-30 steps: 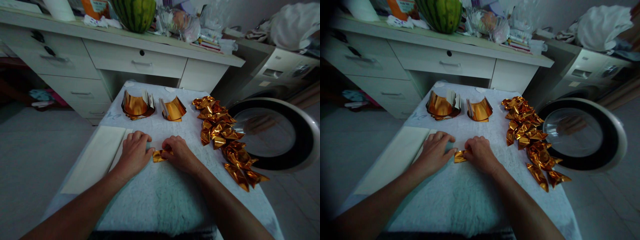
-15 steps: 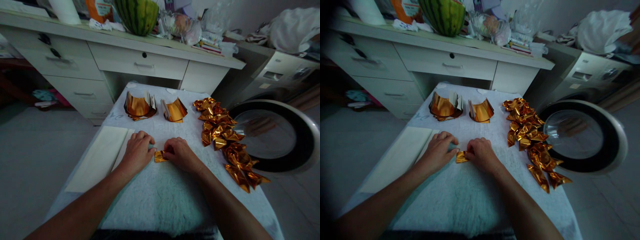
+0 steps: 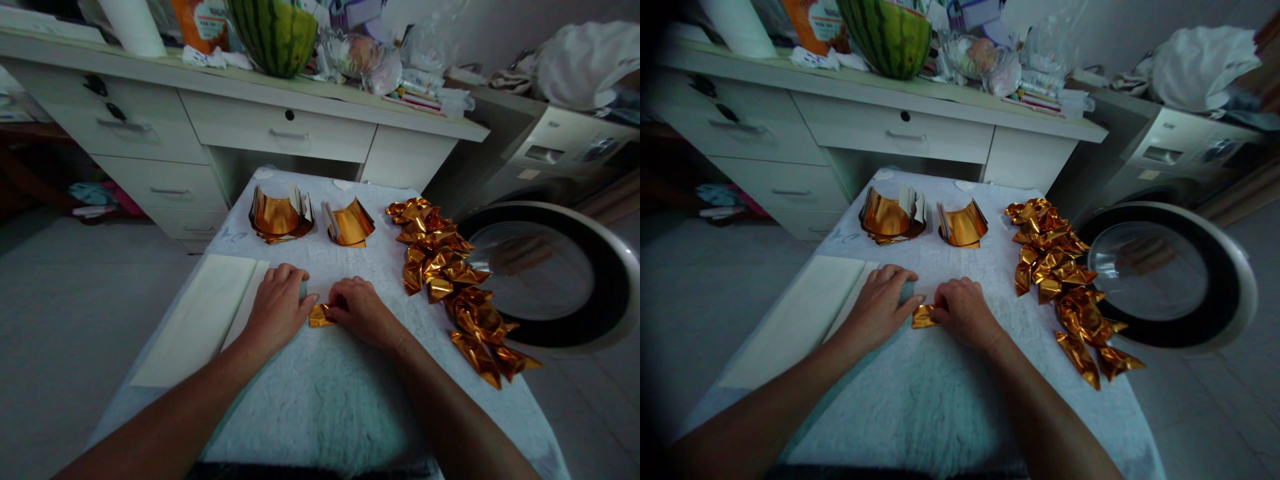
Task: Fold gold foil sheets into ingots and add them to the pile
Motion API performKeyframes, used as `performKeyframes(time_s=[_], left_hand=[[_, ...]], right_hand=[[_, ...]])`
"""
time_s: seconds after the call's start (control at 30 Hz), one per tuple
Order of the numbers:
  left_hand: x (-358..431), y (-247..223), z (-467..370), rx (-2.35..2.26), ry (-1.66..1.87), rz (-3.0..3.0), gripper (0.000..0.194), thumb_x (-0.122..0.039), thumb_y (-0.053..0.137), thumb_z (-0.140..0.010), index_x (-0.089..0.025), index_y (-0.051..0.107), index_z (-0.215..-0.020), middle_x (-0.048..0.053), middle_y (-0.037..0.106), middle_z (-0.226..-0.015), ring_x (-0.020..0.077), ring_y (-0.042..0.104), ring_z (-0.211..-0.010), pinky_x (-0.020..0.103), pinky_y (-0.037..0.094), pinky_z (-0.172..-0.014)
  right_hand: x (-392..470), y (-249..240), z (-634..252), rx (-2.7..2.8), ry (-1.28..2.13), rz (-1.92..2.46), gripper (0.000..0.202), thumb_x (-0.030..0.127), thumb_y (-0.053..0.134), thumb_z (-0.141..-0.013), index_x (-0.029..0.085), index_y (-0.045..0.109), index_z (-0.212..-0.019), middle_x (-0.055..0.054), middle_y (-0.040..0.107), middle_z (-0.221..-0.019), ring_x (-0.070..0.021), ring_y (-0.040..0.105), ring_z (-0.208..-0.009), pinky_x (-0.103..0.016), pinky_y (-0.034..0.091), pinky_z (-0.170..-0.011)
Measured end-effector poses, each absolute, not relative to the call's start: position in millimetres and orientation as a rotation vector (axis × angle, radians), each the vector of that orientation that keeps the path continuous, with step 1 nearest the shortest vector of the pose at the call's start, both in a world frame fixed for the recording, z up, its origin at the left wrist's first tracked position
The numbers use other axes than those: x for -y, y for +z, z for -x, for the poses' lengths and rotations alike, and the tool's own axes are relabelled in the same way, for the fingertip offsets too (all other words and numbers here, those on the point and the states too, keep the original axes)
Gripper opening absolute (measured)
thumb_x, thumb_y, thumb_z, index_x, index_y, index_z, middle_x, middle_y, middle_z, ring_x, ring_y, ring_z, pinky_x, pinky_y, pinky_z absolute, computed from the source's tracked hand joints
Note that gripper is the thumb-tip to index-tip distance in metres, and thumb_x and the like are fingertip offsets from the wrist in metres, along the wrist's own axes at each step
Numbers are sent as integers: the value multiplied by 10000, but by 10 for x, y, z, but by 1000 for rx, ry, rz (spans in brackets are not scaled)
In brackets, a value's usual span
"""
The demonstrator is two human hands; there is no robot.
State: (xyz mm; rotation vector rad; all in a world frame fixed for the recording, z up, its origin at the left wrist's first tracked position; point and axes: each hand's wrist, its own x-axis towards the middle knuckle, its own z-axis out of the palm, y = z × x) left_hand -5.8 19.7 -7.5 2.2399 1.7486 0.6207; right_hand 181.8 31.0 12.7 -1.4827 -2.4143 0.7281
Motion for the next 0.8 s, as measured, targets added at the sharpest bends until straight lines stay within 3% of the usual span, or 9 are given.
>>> performKeyframes(time_s=[0.37,0.5,0.7,0.8], left_hand=[[-208,-82,-12,-1699,609,-2212,35,-213,647,-815,-205,619,-835,61,581,-957,265,509,-950,411,411,-854],[-195,-64,-21,-1581,695,-2138,100,-134,594,-810,-216,544,-836,28,610,-863,234,536,-879,368,420,-801],[-194,-35,14,-1499,809,-1893,290,-141,532,-821,-228,534,-1098,4,630,-836,204,608,-834,326,462,-750],[-216,7,60,-1405,830,-1881,234,-137,450,-849,-228,617,-985,16,691,-905,192,642,-880,332,479,-817]], right_hand=[[-304,143,-1809,2411,743,1470,126,150,703,-787,172,599,-718,6,621,-756,-144,482,-760,-293,304,-753],[-313,137,-1811,2406,749,1463,115,152,705,-789,173,606,-735,5,623,-764,-143,487,-764,-293,307,-765],[-302,147,-1817,2406,752,1463,100,161,702,-795,171,620,-738,5,626,-761,-140,483,-755,-292,297,-752],[-292,148,-1820,2404,757,1463,93,158,690,-800,173,620,-741,7,622,-756,-141,477,-758,-291,289,-742]])
